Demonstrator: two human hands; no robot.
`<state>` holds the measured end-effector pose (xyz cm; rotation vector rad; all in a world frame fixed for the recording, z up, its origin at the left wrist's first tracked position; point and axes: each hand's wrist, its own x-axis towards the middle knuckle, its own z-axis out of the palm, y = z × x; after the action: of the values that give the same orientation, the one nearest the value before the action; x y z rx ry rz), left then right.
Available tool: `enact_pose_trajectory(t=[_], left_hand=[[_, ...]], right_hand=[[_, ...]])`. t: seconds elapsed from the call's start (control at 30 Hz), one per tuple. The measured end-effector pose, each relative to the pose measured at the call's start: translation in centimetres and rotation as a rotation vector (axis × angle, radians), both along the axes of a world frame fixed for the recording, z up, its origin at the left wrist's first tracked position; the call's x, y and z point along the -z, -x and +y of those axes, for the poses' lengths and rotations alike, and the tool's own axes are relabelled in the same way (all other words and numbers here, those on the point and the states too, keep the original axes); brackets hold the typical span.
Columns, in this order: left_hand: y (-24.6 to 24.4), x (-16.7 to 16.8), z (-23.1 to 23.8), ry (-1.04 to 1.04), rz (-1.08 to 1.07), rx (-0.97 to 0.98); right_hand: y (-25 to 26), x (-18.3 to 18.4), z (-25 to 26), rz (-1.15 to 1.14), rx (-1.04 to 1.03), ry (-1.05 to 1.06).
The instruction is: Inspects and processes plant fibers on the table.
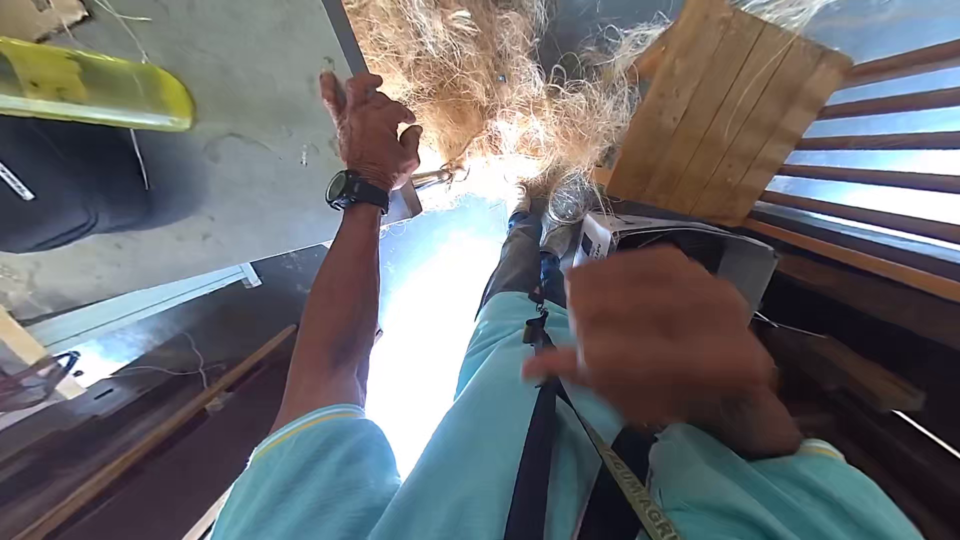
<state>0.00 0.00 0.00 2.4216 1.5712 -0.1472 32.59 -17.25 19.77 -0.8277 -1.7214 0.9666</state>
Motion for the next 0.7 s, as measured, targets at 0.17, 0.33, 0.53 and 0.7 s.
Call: enact_pose_trajectory(t=[0.17, 0.33, 0.53, 0.7], left_hand=[[0.1, 0.1, 0.0, -0.009, -0.032, 0.005], [0.1, 0.0, -0.2, -0.013, -0.069, -0.001], [0.4, 0.3, -0.4, -0.015, -0.114, -0.007], [0.3, 0.1, -0.5, -0.002, -0.145, -0.007]], right_hand=[[-2.2, 20.7, -3.6, -0.656, -0.153, 0.888], [-1.6, 30.5, -14.1, -1.036, -0.649, 1.473], [-0.5, 27.3, -14.9, -0.9, -0.314, 1.552], [-1.1, 26.6, -13.8, -0.726, -0.052, 1.502]])
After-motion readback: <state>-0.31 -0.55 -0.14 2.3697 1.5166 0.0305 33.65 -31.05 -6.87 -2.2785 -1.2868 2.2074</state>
